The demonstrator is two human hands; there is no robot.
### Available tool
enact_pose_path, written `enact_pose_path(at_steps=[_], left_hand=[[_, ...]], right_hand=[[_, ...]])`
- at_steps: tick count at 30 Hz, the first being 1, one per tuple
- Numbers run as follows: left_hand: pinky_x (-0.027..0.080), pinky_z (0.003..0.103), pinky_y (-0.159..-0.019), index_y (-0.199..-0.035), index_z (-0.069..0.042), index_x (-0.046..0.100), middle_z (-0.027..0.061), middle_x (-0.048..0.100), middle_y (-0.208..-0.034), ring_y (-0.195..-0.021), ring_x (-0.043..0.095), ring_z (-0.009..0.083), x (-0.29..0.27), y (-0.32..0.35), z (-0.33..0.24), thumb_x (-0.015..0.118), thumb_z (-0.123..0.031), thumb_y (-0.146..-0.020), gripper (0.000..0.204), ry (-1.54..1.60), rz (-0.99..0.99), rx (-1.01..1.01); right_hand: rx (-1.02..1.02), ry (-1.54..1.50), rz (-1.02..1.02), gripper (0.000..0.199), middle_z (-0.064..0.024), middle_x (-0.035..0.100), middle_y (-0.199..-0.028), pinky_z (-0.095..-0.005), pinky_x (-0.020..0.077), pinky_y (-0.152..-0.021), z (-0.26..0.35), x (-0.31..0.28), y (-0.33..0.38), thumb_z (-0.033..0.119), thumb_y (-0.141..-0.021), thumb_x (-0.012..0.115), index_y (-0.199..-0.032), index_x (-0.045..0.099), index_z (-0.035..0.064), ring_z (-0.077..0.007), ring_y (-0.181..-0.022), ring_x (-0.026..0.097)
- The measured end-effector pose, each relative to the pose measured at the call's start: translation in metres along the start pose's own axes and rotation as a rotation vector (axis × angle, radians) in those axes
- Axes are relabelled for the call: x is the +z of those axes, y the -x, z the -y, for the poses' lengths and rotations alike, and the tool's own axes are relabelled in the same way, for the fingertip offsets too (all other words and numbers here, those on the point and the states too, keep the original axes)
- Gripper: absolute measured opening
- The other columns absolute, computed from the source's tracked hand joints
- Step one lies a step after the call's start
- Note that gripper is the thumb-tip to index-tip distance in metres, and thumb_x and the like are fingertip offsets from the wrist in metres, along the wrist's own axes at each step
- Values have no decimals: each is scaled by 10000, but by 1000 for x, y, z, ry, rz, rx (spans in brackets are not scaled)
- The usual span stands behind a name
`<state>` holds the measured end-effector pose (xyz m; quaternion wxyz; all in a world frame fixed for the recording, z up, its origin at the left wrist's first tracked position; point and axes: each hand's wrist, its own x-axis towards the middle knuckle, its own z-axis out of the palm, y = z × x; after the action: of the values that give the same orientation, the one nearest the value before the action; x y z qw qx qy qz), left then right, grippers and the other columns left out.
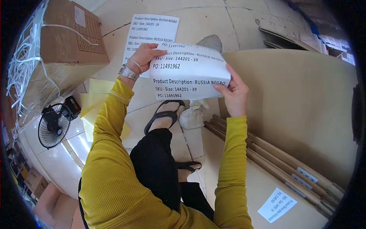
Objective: The recorder is applying product labels to large cardboard boxes and cleaning the surface with a cloth.
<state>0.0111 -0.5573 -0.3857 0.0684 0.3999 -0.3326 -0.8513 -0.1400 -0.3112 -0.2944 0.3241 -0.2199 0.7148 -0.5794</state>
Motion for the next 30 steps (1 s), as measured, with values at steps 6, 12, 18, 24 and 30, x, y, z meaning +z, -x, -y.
enact_pose_path(at_steps=[6, 12, 18, 24, 30], left_hand=[[560, 313, -683, -1112, 162, 406, 205, 582, -979, -803, 635, 242, -1, 4, -1, 643, 59, -736, 457, -59, 66, -91], [558, 318, -699, -1231, 173, 299, 233, 553, -1045, -864, 620, 263, 2, 2, 2, 633, 70, -737, 606, -101, -121, -44], [559, 340, -700, -1272, 154, 261, 232, 545, -1067, -868, 617, 273, -1, -3, -2, 624, 72, -738, 651, -38, -142, 19], [563, 373, -687, -1225, 151, 316, 216, 564, -1018, -830, 625, 274, -7, -10, -1, 600, 88, -745, 562, -19, -246, 66], [561, 379, -690, -1163, 140, 362, 180, 579, -987, -796, 631, 260, -29, -31, 3, 573, 79, -771, 449, 47, -214, 80]], right_hand=[[-82, 253, -6, 271, -88, 662, -820, -243, 488, -683, 6, -10, 4, -35, -684, 696, -950, 652, -11, -116, -742, 608], [-330, 447, -62, 215, -108, 642, -800, -256, 482, -657, 12, 0, 8, -20, -675, 698, -885, 674, 16, -174, -717, 609], [-533, 628, -153, 198, -84, 566, -1020, -335, 418, -837, 13, 8, 14, -6, -616, 719, -787, 708, 94, -247, -971, 525], [-621, 639, -114, 238, -65, 555, -1061, -366, 379, -898, 13, 6, 22, -13, -568, 715, -754, 716, 136, -283, -1065, 466], [-640, 603, -95, 248, -48, 605, -950, -373, 388, -887, 18, 5, 27, -23, -556, 705, -752, 709, 129, -283, -1022, 497]])
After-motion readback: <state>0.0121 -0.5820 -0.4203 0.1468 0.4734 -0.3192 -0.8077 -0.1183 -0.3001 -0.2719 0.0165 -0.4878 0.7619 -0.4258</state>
